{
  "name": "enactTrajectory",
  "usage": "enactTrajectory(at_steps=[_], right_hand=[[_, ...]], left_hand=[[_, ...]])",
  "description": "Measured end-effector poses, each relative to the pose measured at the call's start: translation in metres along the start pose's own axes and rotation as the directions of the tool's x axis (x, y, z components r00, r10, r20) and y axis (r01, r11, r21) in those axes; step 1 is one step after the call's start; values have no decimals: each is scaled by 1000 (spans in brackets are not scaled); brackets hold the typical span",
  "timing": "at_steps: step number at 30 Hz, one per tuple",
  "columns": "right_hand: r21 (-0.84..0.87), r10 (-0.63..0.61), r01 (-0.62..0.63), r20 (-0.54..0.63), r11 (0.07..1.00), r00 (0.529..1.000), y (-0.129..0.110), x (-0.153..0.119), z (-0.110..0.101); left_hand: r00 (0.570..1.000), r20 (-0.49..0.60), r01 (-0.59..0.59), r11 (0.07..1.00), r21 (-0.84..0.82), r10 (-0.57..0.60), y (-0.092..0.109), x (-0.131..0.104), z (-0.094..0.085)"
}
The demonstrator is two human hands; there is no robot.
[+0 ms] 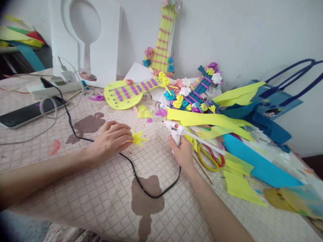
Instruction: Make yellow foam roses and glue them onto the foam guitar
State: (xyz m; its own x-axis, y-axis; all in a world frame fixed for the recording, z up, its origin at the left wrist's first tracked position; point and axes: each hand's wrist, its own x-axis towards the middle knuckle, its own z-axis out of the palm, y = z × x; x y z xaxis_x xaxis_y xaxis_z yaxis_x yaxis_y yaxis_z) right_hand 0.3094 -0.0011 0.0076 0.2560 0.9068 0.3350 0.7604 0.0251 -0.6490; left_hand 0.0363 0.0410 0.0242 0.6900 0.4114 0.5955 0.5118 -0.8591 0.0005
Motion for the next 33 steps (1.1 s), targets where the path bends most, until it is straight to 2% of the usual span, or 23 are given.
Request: enactTrajectory(at_steps=[3,7,13,18,20,24,29,31,33], right_hand=[[-54,-38,36,-34,998,999,-2,14,13],[-76,-88,91,46,993,995,-2,22,22],[74,-106,97,121,993,987,8,12,14],[209,-106,76,139,975,985,13,2,6],[211,-86,62,107,975,990,11,-2,2],[93,-50,51,-13,994,999,10,-4,-15],[-227,-69,30,-167,973,984,22,7,-49],[-341,-49,8,-111,940,993,29,12,-58],[-447,-11,12,5,894,1000,34,13,-62]], left_hand=[[1000,-14,-6,1000,-19,6,0,0,0],[999,-20,-34,999,-28,33,0,0,-2],[996,-14,-84,995,-52,83,0,-1,-3],[990,41,-133,987,-93,138,1,-2,0],[985,73,-151,983,-100,159,0,-3,1],[978,83,-182,978,-103,191,-1,-2,2],[978,52,-195,974,-114,202,0,0,2],[978,49,-194,974,-116,201,0,0,2],[978,46,-197,974,-115,204,0,1,3]])
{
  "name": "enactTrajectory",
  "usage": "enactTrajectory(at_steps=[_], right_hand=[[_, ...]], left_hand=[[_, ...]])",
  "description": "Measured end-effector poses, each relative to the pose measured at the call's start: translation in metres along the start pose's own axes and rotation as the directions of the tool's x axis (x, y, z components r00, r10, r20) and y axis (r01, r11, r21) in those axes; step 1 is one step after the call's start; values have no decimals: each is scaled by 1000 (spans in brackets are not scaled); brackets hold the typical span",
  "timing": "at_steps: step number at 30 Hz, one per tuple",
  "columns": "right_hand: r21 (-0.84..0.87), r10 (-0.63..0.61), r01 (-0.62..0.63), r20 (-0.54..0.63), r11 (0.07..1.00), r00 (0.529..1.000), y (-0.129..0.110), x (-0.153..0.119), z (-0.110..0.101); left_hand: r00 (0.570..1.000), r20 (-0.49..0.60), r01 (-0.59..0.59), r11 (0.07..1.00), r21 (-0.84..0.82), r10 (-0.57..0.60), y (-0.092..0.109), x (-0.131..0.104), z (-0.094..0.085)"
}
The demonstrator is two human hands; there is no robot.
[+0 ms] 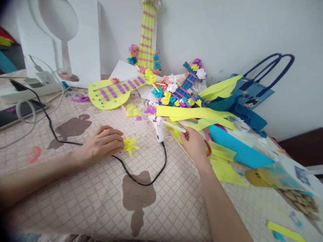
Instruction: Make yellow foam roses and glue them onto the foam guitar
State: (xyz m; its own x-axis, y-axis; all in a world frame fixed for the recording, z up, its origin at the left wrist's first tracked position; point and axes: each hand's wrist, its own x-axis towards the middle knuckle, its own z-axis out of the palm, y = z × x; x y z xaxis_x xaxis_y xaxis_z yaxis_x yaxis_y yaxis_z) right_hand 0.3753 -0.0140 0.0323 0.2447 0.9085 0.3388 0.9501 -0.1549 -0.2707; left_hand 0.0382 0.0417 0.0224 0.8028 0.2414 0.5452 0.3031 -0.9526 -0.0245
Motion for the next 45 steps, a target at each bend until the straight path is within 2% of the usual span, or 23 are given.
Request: enactTrajectory(at_steps=[2,4,8,12,17,21,23,30,36,45], right_hand=[[-104,-24,36,110,994,994,2,-1,3],[-195,-43,76,166,978,985,1,-4,6],[-295,-79,128,173,947,982,-2,-9,9],[-301,-137,189,186,935,973,0,-11,6],[-215,-186,239,239,947,953,1,-10,-9],[39,-318,327,367,944,874,-10,-12,-26],[139,-367,340,388,930,845,-21,-15,-30],[381,-453,340,264,860,851,-68,-35,-13],[401,-466,352,235,846,853,-92,-47,3],[332,-470,379,263,864,843,-106,-51,16]], left_hand=[[1000,7,-2,1000,0,2,0,0,0],[1000,10,-3,1000,-3,3,0,0,0],[1000,18,0,1000,-12,0,0,0,-1],[999,42,10,1000,-18,-9,-1,0,-2],[997,77,15,999,-35,-13,0,0,-3],[996,84,10,999,-33,-7,0,1,-4],[996,91,5,999,-34,-2,0,1,-4],[994,108,-5,999,-43,10,-1,1,-3],[993,119,-9,998,-55,16,-2,1,-2],[994,109,-11,997,-70,19,-3,1,0]])
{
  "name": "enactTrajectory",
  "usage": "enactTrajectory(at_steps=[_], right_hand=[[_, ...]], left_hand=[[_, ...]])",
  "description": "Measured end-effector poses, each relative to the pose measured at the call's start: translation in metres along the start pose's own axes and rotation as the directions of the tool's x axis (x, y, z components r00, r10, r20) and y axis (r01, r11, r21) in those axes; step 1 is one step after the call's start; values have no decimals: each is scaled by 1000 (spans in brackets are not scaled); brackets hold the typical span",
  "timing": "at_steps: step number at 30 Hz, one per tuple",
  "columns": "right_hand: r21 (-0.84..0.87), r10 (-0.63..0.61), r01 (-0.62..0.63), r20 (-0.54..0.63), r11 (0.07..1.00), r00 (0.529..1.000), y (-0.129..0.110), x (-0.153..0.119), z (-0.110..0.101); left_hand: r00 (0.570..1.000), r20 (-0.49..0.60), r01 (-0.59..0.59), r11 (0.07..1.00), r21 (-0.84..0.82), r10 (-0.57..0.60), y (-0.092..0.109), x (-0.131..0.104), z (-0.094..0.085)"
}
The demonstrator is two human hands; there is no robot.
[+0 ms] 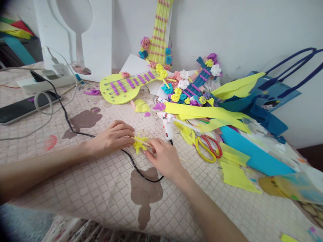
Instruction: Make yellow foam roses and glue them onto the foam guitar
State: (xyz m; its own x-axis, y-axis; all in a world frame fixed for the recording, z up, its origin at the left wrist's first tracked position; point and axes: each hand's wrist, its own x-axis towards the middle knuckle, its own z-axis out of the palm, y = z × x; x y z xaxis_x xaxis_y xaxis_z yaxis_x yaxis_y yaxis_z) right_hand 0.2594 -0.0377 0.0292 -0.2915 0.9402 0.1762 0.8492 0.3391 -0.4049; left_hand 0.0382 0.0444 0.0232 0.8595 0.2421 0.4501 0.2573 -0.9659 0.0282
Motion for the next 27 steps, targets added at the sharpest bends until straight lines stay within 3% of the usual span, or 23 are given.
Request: enactTrajectory(at_steps=[15,27], right_hand=[[64,78,-79,13,995,997,-2,2,8],[134,96,-98,19,986,995,0,1,9]], left_hand=[[1000,2,20,999,-39,-20,-1,0,3],[993,-79,70,983,-168,-84,-5,-1,5]])
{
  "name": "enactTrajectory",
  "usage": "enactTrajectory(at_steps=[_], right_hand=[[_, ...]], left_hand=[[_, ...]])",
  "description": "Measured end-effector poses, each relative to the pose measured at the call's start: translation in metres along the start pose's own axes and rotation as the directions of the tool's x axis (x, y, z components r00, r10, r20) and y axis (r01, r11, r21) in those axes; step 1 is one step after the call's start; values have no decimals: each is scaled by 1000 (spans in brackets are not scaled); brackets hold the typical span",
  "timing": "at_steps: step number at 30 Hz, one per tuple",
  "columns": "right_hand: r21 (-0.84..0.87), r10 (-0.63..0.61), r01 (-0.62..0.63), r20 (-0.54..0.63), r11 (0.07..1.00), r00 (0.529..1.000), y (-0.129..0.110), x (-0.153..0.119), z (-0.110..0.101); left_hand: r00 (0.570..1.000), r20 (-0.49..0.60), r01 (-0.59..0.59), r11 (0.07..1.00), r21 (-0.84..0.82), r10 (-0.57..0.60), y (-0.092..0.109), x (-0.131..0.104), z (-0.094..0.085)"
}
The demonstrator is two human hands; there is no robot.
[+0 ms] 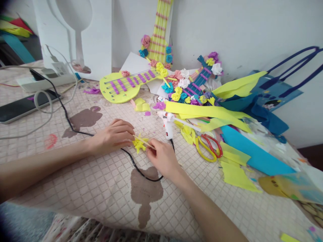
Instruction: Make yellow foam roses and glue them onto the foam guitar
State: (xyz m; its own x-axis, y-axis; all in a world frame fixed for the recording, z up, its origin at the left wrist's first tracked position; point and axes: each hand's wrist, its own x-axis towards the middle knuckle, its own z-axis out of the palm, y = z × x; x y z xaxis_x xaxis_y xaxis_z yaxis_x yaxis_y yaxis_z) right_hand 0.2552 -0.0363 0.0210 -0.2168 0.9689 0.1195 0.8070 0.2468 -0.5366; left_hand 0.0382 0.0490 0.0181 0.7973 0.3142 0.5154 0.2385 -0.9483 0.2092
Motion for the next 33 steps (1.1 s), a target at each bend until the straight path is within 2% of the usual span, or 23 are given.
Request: enactTrajectory(at_steps=[10,17,22,27,33], right_hand=[[-5,19,-19,5,1000,1000,1,0,3],[-15,33,-34,-31,999,999,-3,-5,-7],[-121,-110,104,-44,987,993,4,-7,-10],[-246,-300,294,11,924,954,8,-9,-9],[-344,-375,347,-18,873,927,5,-8,-9]], left_hand=[[985,17,170,985,-27,-170,0,-2,-7],[980,-25,196,980,-27,-197,13,-1,-9],[983,-17,184,983,-14,-185,21,-3,-7],[981,5,194,981,0,-194,27,-4,-6],[968,52,247,968,-37,-245,26,-5,-4]])
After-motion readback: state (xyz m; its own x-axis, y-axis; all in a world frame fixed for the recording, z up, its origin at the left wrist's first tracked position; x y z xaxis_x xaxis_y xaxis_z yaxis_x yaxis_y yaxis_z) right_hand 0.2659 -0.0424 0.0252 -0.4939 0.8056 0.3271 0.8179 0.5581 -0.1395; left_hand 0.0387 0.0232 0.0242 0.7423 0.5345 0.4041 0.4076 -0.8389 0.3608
